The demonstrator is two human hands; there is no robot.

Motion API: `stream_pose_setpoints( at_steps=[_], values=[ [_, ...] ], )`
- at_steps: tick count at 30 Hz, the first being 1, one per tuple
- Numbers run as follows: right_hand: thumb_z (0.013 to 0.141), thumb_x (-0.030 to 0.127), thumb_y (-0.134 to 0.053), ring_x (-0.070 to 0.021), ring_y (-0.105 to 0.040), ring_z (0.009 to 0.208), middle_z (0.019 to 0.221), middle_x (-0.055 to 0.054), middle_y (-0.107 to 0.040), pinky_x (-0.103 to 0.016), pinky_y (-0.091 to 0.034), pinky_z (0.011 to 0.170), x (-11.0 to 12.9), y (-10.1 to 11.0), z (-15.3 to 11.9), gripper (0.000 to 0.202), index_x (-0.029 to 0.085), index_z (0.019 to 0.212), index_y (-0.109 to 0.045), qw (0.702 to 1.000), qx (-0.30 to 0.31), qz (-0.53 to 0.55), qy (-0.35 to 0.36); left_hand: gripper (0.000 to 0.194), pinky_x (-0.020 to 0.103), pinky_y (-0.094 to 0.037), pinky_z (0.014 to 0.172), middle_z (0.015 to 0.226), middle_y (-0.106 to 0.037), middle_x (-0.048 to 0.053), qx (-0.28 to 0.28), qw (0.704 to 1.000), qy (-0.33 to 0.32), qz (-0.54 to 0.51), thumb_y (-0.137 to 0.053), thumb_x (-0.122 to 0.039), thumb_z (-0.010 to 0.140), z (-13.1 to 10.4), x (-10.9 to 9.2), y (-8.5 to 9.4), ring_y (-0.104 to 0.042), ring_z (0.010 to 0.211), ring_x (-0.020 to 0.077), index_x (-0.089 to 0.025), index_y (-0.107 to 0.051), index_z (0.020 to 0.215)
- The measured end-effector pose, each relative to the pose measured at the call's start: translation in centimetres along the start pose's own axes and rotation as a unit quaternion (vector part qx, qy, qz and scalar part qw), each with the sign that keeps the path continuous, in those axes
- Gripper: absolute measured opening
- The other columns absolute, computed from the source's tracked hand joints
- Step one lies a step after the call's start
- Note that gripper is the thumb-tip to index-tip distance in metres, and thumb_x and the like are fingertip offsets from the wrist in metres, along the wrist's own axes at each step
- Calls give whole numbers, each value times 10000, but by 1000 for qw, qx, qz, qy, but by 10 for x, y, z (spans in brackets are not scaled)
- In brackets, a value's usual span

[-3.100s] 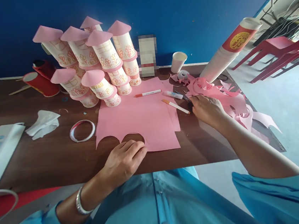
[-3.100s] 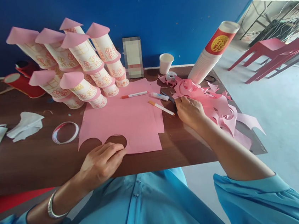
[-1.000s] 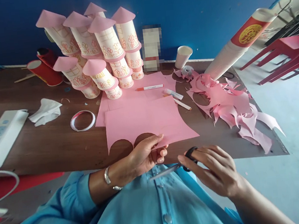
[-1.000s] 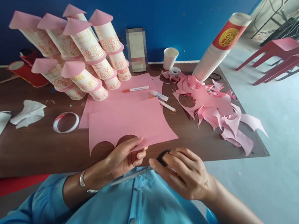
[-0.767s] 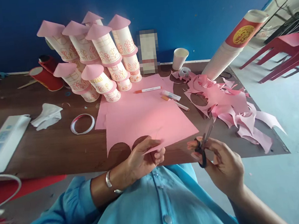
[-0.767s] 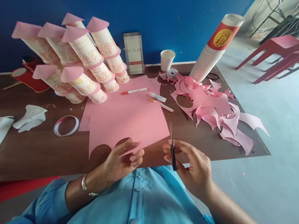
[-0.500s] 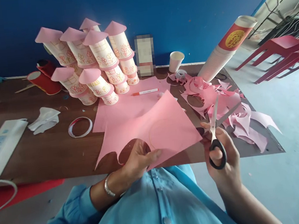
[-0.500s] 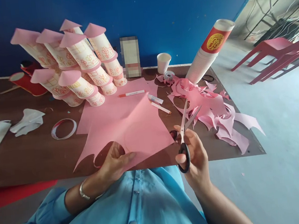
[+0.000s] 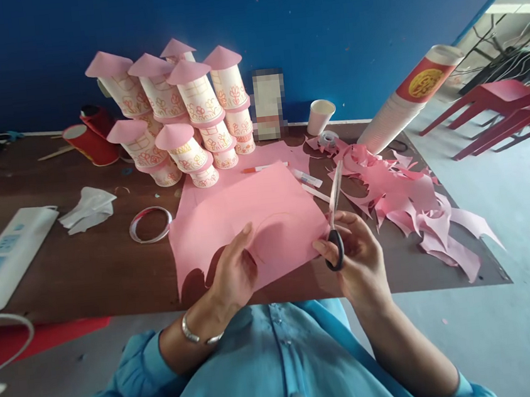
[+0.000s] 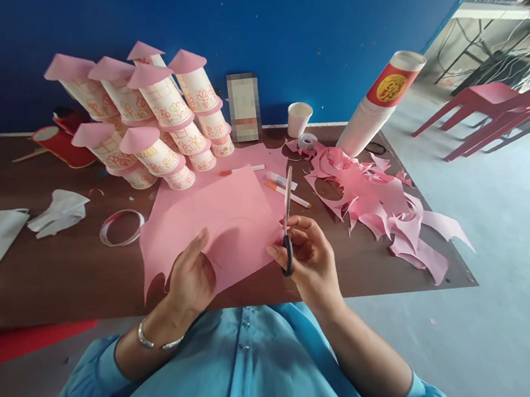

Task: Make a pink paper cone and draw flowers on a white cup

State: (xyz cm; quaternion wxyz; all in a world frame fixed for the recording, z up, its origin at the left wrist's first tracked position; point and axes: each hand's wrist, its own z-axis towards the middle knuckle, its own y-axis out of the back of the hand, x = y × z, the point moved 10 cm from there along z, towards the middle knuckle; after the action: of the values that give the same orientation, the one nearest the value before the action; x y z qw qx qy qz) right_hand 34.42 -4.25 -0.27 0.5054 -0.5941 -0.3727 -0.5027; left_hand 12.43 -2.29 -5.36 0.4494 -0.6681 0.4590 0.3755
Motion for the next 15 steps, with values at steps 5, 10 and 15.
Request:
stream_pose_setpoints(
  at_steps=[5, 10, 15],
  values=[
    [804, 465, -925, -113, -541, 671, 809, 27, -660, -221, -455, 569, -2, 2, 4, 416, 262, 1107, -726, 999, -14, -29, 29, 246, 404, -687, 935, 926, -859, 74, -25, 997, -50, 61, -810, -455, 825, 12, -6, 10, -826, 992, 290, -210, -835, 818],
    [934, 633, -758, -174, -618, 861, 959, -27, -681, -289, -527, 726, -14, -17, -9, 503, 287, 1294, -691, 998, 49, -24, 37, 261, 334, -678, 908, 1072, -863, 51, -75, 945, -239, 212, -729, -422, 874, 8, -43, 31, -825, 1000, 255, -244, -868, 1004],
    [919, 711, -723, -178, -611, 850, 961, -37, -691, -287, -517, 708, -33, -51, -16, 568, 259, 1256, -658, 988, 143, -32, -37, 381, 280, -648, 633, 824, -837, 55, -166, 912, -238, 289, -713, -523, 886, 5, -67, 38, -808, 828, 266, -184, -862, 976]
  ],
)
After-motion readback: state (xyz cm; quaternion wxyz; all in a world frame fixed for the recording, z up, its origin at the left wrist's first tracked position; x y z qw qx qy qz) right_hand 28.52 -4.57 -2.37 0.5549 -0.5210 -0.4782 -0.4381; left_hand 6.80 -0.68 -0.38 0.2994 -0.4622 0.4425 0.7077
